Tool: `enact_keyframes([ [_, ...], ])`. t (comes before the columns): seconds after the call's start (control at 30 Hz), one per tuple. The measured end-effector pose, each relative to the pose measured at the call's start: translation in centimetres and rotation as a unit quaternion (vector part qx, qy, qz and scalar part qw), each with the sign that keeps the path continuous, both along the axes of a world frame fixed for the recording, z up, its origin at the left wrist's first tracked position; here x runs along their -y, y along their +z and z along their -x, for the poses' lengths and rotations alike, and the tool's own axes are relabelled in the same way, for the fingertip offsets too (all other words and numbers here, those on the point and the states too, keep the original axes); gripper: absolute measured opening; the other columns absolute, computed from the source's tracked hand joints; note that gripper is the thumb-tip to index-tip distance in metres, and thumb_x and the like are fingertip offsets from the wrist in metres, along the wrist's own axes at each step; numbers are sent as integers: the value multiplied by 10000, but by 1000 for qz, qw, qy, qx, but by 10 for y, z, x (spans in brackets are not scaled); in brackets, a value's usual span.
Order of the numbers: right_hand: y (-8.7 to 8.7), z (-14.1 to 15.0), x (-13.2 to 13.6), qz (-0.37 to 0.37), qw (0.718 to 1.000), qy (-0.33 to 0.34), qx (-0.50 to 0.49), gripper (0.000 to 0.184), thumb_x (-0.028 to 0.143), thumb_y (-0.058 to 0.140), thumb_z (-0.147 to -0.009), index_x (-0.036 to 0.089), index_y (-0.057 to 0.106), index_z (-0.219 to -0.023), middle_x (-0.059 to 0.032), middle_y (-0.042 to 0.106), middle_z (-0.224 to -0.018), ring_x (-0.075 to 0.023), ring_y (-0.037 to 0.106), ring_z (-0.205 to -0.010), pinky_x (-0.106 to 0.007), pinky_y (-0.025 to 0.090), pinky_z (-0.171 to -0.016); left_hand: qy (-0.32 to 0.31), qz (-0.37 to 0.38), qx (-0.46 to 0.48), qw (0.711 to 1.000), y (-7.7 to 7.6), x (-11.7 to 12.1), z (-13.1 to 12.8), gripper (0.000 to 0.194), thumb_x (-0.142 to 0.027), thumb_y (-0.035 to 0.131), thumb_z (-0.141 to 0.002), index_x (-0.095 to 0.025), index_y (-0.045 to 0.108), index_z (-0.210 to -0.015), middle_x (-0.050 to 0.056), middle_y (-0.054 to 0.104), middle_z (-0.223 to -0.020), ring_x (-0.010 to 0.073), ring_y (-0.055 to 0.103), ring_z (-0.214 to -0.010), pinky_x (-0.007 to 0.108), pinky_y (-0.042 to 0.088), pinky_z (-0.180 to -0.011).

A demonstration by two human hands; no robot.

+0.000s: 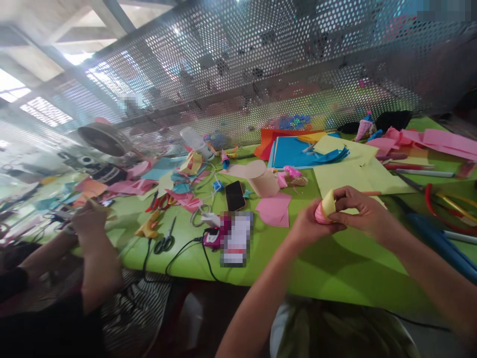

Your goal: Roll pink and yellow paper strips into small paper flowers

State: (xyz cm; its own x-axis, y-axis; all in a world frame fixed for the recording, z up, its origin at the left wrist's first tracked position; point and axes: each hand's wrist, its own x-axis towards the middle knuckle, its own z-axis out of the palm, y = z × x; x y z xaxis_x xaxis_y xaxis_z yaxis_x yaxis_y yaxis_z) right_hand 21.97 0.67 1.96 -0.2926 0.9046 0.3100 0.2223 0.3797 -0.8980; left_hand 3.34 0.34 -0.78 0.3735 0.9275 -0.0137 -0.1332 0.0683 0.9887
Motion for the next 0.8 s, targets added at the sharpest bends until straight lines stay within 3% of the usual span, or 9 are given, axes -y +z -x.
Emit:
enact_keyframes([
  [0.2, 10, -2, 2, -61, 997, 32, 38, 289, 566, 806, -891, 287, 825, -817, -64, 694, -1085, -268, 683, -1005, -453, 561, -946, -87, 29, 49, 995, 5, 2, 4, 742, -299, 1055, -527, -137, 736, -1176, 26, 678, -960, 146, 586, -843, 288, 501, -802],
  [0.33, 9, -2, 2, -87, 994, 35, 52, 288, 545, 828, -872, 271, 788, -796, -66, 710, -1076, -267, 693, -976, -439, 578, -895, -79, 32, 20, 996, 5, 2, 5, 721, -322, 1060, -503, -130, 758, -1128, 22, 669, -919, 154, 587, -830, 298, 504, -792],
  [0.47, 7, -4, 2, -86, 994, 36, 50, 277, 518, 851, -860, 261, 770, -798, -73, 720, -1126, -280, 705, -1035, -452, 577, -944, -78, 12, 15, 997, 6, 2, 6, 628, -333, 1038, -563, -126, 739, -1075, 11, 642, -890, 131, 561, -802, 270, 495, -762],
  [0.6, 11, -12, 3, -79, 992, 61, 79, 214, 486, 745, -968, 292, 834, -977, -87, 700, -1317, -304, 688, -1212, -465, 547, -1041, -73, 0, 4, 997, 8, 1, 7, 662, -339, 1033, -584, -129, 731, -1134, 33, 681, -962, 147, 582, -838, 273, 502, -782],
  [0.7, 14, -16, 3, -82, 992, 57, 74, 229, 474, 746, -973, 313, 829, -1114, -85, 697, -1367, -308, 683, -1257, -455, 547, -1056, -55, -13, -20, 998, 10, 1, 7, 708, -341, 1037, -578, -138, 730, -1182, 48, 699, -1014, 171, 598, -887, 286, 507, -816],
  [0.8, 15, -17, 2, -90, 992, 49, 74, 211, 478, 779, -945, 314, 835, -1066, -79, 719, -1327, -311, 703, -1226, -463, 553, -1054, -48, -7, -30, 998, 10, 1, 5, 710, -370, 1041, -563, -136, 732, -1157, 53, 695, -1013, 184, 599, -900, 297, 505, -824],
])
